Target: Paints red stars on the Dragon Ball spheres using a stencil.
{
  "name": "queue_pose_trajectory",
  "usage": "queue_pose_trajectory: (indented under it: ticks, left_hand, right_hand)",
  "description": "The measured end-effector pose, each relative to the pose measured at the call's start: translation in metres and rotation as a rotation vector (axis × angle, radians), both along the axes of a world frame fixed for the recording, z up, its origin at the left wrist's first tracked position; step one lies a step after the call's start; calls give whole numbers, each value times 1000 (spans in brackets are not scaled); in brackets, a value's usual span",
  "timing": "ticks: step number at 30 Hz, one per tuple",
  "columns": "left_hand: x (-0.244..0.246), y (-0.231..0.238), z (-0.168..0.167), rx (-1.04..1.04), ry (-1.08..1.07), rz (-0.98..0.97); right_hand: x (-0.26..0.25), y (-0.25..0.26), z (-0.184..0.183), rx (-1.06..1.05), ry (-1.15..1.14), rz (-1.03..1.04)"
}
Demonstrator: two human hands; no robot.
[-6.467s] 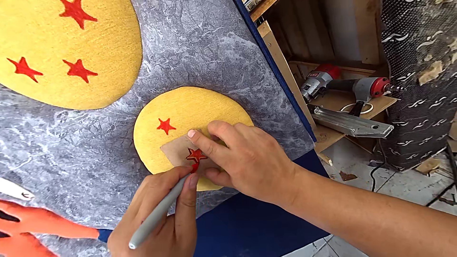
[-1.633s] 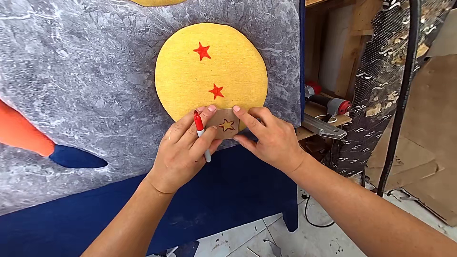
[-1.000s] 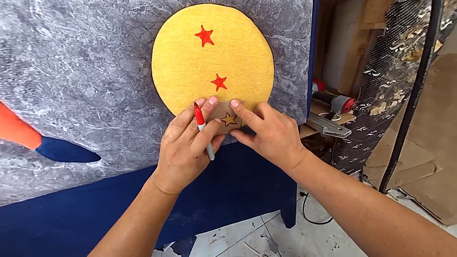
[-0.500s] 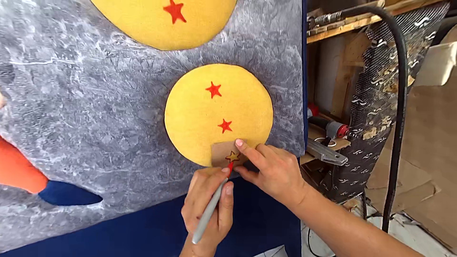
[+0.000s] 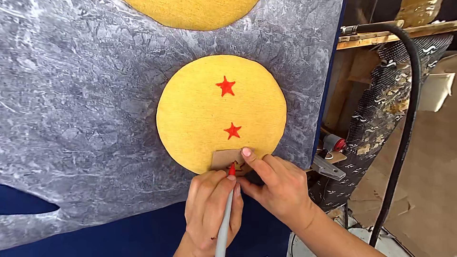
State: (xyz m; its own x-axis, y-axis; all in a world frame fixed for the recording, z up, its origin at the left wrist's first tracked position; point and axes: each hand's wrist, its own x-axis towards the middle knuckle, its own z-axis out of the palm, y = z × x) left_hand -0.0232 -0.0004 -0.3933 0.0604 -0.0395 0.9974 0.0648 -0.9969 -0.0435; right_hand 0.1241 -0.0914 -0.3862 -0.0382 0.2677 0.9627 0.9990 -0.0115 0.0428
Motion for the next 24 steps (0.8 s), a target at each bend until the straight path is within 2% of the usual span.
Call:
queue_pose_trajectory:
  ticks: [8,13,18,24]
  left_hand:
    - [-2,-2,-1,24,44,39]
    - [-2,-1,-7,24,114,-3]
    - [-3,-3,-4,-27,55,9]
    - [-4,-4,-5,-8,126,-4]
  right_hand:
    - [0,-1,1,-15,11,22]
    - [0,-3,2,-23,4,23]
    - [0,-2,2,-16,12,18]
    - [0,-2,3,-19,9,23]
